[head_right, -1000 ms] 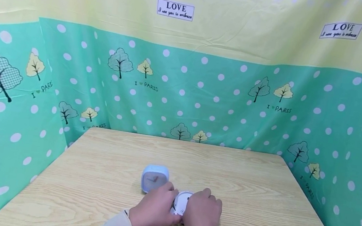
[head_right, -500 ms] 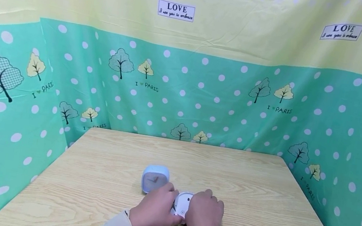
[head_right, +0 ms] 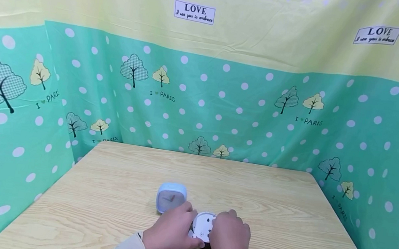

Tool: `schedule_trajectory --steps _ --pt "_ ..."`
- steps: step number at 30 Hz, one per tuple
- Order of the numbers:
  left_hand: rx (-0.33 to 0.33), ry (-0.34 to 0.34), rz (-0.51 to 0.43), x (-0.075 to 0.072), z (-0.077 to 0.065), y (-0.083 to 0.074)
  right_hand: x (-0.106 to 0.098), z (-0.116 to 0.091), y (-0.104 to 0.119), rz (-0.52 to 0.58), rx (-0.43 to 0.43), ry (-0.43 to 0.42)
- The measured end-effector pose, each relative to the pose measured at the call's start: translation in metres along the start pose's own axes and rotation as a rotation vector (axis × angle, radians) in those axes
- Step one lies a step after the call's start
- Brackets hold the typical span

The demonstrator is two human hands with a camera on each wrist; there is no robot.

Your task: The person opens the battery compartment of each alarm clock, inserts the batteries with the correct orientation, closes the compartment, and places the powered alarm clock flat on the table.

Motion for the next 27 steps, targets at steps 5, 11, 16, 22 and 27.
schedule_trajectory --steps 5,11,16,22,27 --pt "0.001 0.000 0.003 0.001 0.000 0.001 -0.001 0.001 -0.002 0.024 0.017 0.014" --pt "0.000 0.013 0.008 0.001 0.001 0.001 -0.002 0.002 -0.004 0.065 0.030 0.027" --pt "-0.006 0.035 0.002 0.003 0.002 0.002 -0.005 0.003 -0.008 0.116 0.011 0.019" --pt "-0.007 0.026 0.009 0.004 0.002 0.002 -0.011 0.003 -0.011 0.157 -0.012 0.002" --pt "-0.006 0.023 0.014 0.003 0.002 0.002 -0.014 0.006 -0.015 0.178 -0.022 -0.015"
Point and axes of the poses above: each hand's wrist, its own z-axis towards the middle knuckle, its own x-axis out of the palm, y = z × x, the point moved 1 cm from there along z, towards the middle knuckle, and after that the axes turned 15 degrees about z, right-handed, at the moved point
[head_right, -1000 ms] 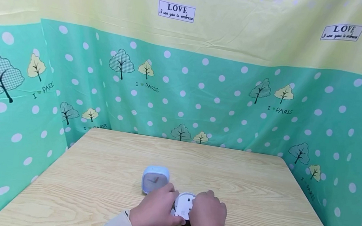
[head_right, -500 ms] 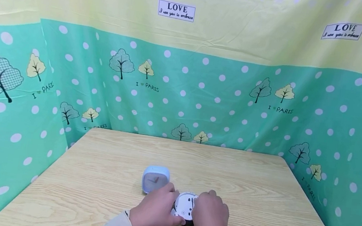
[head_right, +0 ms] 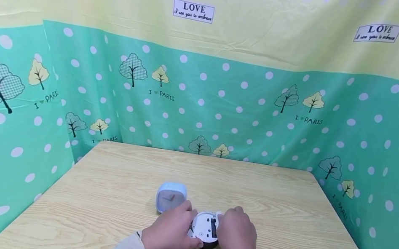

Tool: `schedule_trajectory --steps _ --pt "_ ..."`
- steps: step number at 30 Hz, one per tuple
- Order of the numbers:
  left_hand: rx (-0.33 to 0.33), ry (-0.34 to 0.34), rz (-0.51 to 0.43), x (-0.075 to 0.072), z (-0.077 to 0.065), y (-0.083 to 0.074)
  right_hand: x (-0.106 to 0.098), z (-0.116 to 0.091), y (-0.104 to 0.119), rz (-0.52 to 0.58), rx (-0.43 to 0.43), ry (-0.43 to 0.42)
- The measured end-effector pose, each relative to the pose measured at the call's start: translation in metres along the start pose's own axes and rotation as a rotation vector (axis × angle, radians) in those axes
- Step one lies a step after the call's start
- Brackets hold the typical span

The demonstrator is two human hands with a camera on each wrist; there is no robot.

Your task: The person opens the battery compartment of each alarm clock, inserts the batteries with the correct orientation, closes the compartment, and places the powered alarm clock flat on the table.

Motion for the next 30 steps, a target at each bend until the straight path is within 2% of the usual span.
schedule_trajectory --steps 13,30 --pt "0.016 0.017 0.024 -0.004 0.000 0.000 -0.006 0.002 -0.014 0.046 0.037 0.002" --pt "0.021 0.031 0.051 -0.003 0.001 0.002 -0.005 0.009 -0.032 0.021 0.068 0.002"
Point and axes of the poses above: each hand's wrist, its own z-axis towards the middle knuckle, its own x-axis out of the palm, y = z × x, the point moved 1 cm from there along z, towards the middle knuckle, and after that the axes turned 15 degrees about z, right-handed, at the moved point
